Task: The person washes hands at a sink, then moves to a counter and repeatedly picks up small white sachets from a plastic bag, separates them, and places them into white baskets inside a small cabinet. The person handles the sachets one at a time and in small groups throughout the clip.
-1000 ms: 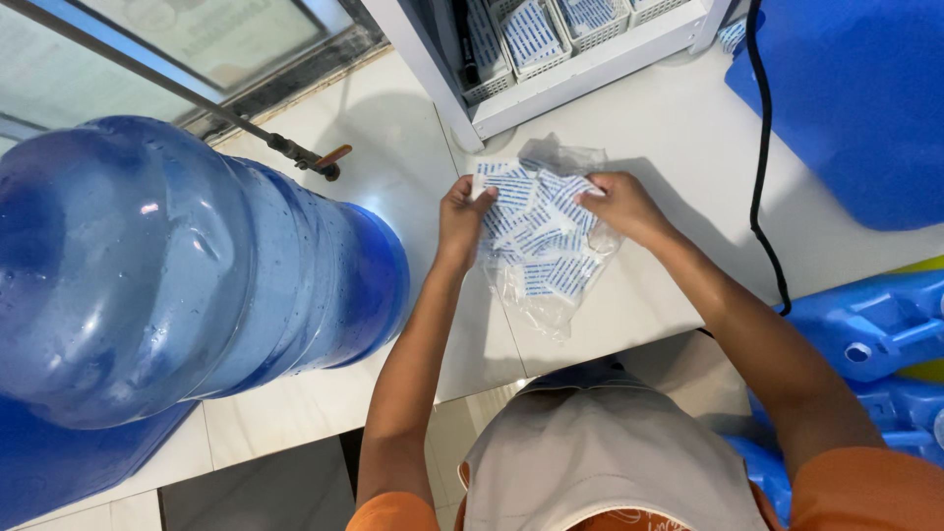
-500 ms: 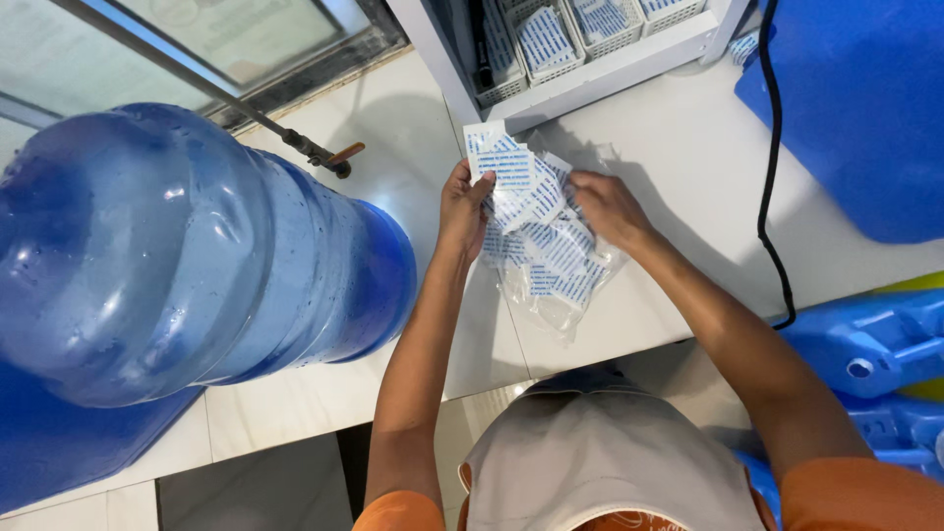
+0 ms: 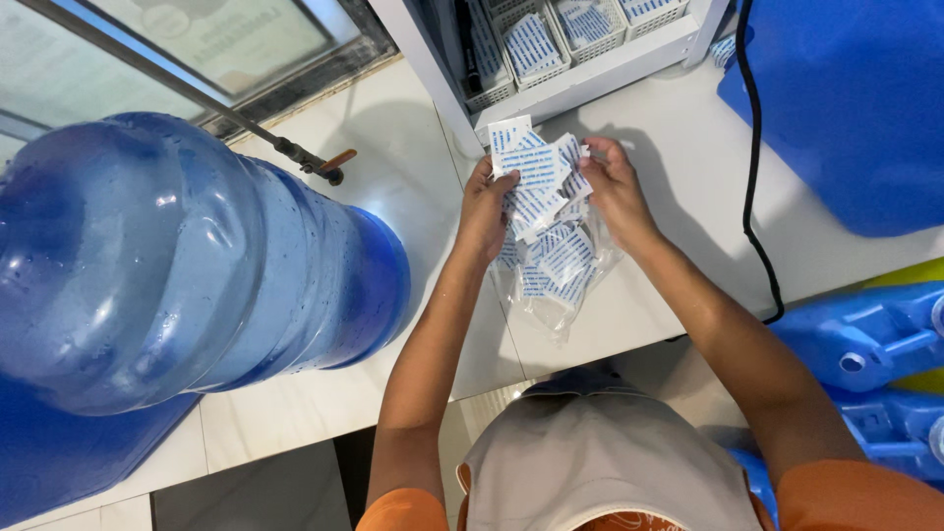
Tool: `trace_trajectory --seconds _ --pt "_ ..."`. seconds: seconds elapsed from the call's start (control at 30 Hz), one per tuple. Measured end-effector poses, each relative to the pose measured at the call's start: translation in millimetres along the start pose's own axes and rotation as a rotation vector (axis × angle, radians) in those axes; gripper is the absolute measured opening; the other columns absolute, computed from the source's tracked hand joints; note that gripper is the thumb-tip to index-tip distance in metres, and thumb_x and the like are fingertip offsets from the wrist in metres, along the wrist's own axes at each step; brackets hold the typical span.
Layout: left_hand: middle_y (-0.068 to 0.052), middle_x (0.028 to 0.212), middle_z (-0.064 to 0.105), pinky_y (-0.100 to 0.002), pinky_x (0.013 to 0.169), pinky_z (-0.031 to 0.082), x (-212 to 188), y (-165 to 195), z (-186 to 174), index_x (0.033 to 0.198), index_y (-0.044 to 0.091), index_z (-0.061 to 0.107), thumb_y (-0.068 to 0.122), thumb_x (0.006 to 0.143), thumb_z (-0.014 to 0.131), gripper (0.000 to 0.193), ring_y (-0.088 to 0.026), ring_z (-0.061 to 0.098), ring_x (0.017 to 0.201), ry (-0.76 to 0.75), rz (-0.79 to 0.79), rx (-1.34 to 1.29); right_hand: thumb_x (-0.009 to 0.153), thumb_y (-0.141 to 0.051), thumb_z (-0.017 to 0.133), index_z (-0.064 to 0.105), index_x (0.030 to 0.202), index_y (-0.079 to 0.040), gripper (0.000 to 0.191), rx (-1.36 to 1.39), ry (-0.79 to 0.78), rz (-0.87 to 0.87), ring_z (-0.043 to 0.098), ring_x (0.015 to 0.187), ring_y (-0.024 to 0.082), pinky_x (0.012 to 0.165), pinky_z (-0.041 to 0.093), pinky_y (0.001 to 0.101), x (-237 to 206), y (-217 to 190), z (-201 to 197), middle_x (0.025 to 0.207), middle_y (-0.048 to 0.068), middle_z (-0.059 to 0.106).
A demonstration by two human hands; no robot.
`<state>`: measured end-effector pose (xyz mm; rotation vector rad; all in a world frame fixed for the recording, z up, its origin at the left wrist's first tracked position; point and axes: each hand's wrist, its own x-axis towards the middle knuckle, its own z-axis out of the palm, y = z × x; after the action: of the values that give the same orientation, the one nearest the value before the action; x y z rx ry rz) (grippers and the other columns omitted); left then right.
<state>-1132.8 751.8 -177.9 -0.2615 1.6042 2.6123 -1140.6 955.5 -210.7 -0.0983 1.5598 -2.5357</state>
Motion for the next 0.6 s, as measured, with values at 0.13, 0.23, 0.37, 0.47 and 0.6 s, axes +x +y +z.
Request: trace_trajectory --seconds 0.13,0.23,0.37,0.47,0.6 --pt "-0.014 0.108 0.071 -0.033 0.08 0.059 0 -5 1 0.126 0.001 0.053 0.0 0.094 0.056 0.031 -0.018 0.071 0.091 0.058 -0.062 0.127 0.104 0.002 0.055 0.061 0.134 0.005 0.031 -0.311 -0.047 -0.125 0.066 0.098 0.009 0.087 0.054 0.0241 6 2 -16 0.11 0.007 0.07" --pt "-0.015 0.11 0.071 -0.03 0.085 0.057 -2 -11 -7 0.127 -0.003 0.055 -0.004 0.097 0.058 0.03 -0.018 0.07 0.094 -0.004 0.036 0.121 0.1 0.006 0.055 0.059 0.136 0.003 0.036 -0.483 -0.017 -0.222 0.066 0.094 0.007 0.083 0.053 0.0217 13 -2 -27 0.107 0.005 0.07" --pt "-0.015 0.109 0.071 -0.031 0.082 0.058 -4 -13 -24 0.125 -0.003 0.055 -0.004 0.097 0.057 0.028 -0.018 0.069 0.093 0.046 -0.016 0.148 0.102 0.009 0.056 0.059 0.132 0.003 0.03 -0.477 0.157 -0.453 0.066 0.092 0.008 0.08 0.053 0.0215 20 -21 -38 0.108 0.005 0.069" --pt "-0.014 0.109 0.071 -0.03 0.08 0.057 -6 -18 -25 0.124 0.001 0.055 -0.002 0.097 0.054 0.027 -0.017 0.069 0.092 0.07 -0.04 0.142 0.104 0.007 0.058 0.058 0.129 0.002 0.026 -0.451 0.194 -0.495 0.063 0.086 0.009 0.073 0.051 0.0231 15 -23 -23 0.104 0.005 0.066" --pt "-0.012 0.107 0.069 -0.03 0.072 0.052 -15 -32 -3 0.124 0.003 0.055 0.002 0.098 0.048 0.027 -0.016 0.065 0.086 0.062 -0.07 -0.007 0.103 0.007 0.06 0.059 0.126 0.002 0.023 -0.822 0.216 -0.704 0.063 0.091 0.016 0.073 0.052 0.0281 -8 -7 18 0.113 0.015 0.063"
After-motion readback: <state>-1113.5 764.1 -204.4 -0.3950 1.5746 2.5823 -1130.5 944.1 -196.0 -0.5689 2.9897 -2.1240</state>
